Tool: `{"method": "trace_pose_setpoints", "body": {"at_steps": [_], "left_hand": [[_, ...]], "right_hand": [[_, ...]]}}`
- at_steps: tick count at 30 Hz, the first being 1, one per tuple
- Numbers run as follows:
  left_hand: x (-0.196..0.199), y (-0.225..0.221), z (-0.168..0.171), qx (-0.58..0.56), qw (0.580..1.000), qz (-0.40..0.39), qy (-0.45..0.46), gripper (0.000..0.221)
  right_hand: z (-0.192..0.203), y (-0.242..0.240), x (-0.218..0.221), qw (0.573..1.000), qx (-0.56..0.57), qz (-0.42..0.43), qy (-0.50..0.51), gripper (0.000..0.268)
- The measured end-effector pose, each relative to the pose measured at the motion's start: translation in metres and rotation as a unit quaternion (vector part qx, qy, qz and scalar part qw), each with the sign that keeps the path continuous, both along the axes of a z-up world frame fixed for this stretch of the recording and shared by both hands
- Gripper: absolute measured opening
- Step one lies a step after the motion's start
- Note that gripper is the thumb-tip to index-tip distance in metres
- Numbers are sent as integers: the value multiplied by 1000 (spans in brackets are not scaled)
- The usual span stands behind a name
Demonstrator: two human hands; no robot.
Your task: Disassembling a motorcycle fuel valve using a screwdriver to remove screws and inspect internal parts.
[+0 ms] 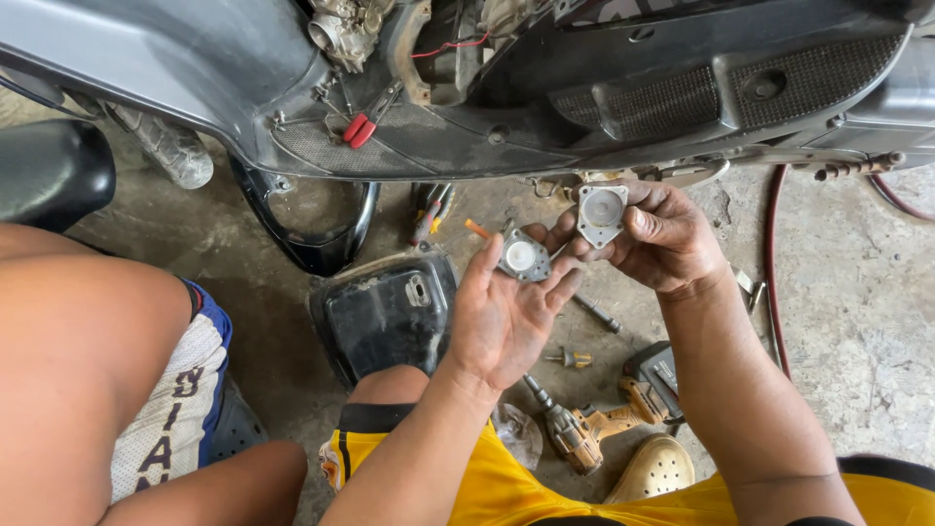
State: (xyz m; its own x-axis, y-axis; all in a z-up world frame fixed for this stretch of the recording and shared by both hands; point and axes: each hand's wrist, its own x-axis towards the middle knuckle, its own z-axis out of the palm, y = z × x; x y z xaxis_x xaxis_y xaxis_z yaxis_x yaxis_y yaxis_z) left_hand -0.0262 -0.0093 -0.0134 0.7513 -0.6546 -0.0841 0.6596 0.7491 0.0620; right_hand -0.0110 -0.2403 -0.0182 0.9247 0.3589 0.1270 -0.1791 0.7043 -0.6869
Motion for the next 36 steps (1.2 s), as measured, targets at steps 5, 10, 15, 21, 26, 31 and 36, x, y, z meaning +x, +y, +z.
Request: {"method": "trace_pose_setpoints", "body": {"at_steps": [5,10,15,21,26,31,36], "left_hand": [[0,-4,0,72,997,-3,21,37],[1,-5,-6,80,996,-6,26,37],[3,-6,-1,82,996,-11,36,45],[6,-3,8,81,996,-13,37,54],[7,-4,3,108,993,-12,49,48],[7,-2,5,108,993,-13,54,47],[5,0,5,113,992,-11,64,46]], "right_hand": [[-21,5,4,996,57,-68,8,42],[-11,12,4,996,50,-73,6,39],[-13,14,5,996,53,-77,7,36],[-16,15,8,995,59,-76,11,30],[-19,15,9,995,61,-73,10,26],[-18,18,9,995,65,-78,15,24],[-24,17,7,994,72,-85,19,22]]}}
